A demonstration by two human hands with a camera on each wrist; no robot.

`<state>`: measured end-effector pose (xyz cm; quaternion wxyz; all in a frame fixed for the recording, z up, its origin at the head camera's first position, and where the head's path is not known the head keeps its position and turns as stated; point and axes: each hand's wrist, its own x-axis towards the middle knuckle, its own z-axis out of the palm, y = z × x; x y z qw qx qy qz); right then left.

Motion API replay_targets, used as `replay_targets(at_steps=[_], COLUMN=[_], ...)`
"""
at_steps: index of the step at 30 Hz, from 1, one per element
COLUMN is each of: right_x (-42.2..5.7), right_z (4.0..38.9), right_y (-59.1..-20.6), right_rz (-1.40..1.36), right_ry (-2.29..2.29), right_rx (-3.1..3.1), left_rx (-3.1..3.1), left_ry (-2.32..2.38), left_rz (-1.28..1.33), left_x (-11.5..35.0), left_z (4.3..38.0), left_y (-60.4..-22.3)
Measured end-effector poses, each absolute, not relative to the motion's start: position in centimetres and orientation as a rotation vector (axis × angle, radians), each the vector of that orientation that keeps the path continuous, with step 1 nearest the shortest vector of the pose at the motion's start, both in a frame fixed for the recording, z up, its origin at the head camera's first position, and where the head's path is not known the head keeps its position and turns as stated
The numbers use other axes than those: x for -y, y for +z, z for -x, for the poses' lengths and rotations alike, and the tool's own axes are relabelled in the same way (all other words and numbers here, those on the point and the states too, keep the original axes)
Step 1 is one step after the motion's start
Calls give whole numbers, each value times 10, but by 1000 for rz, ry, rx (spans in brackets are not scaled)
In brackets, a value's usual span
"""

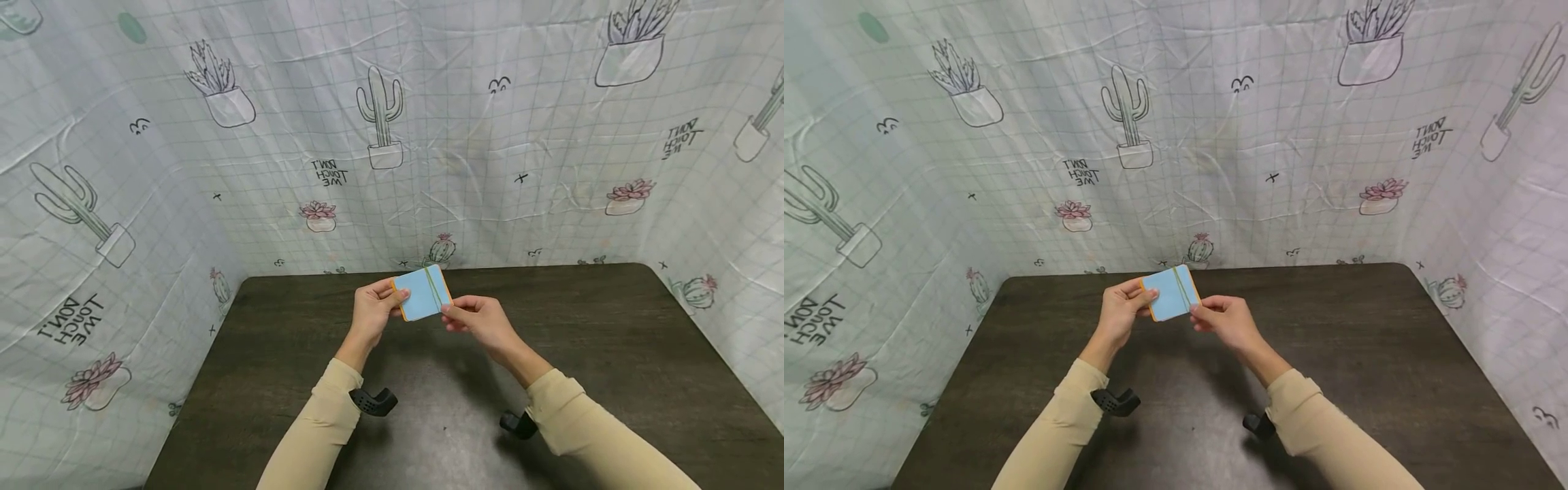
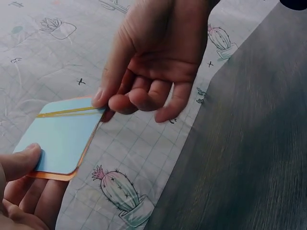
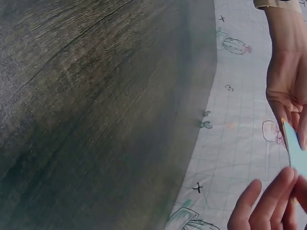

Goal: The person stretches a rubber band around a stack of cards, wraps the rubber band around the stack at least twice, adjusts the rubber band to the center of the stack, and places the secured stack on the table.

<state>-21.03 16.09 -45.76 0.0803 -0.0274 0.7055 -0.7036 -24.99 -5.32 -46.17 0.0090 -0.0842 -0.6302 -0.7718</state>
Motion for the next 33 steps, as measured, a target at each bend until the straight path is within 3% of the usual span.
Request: replay_targets(at_steps=[22,33], right_x=[-177,-174], right_z=[213,213], right_y=[-462,-460], right_rz=[192,198], right_ry=[-1947,-2014], right_rx=[-2080,-2213], left_rx=[2089,2053], left_ry=[-2463,-2435], left_rz=[376,311], left_x=[50,47], left_z=[249,246], left_y=[-461,-465])
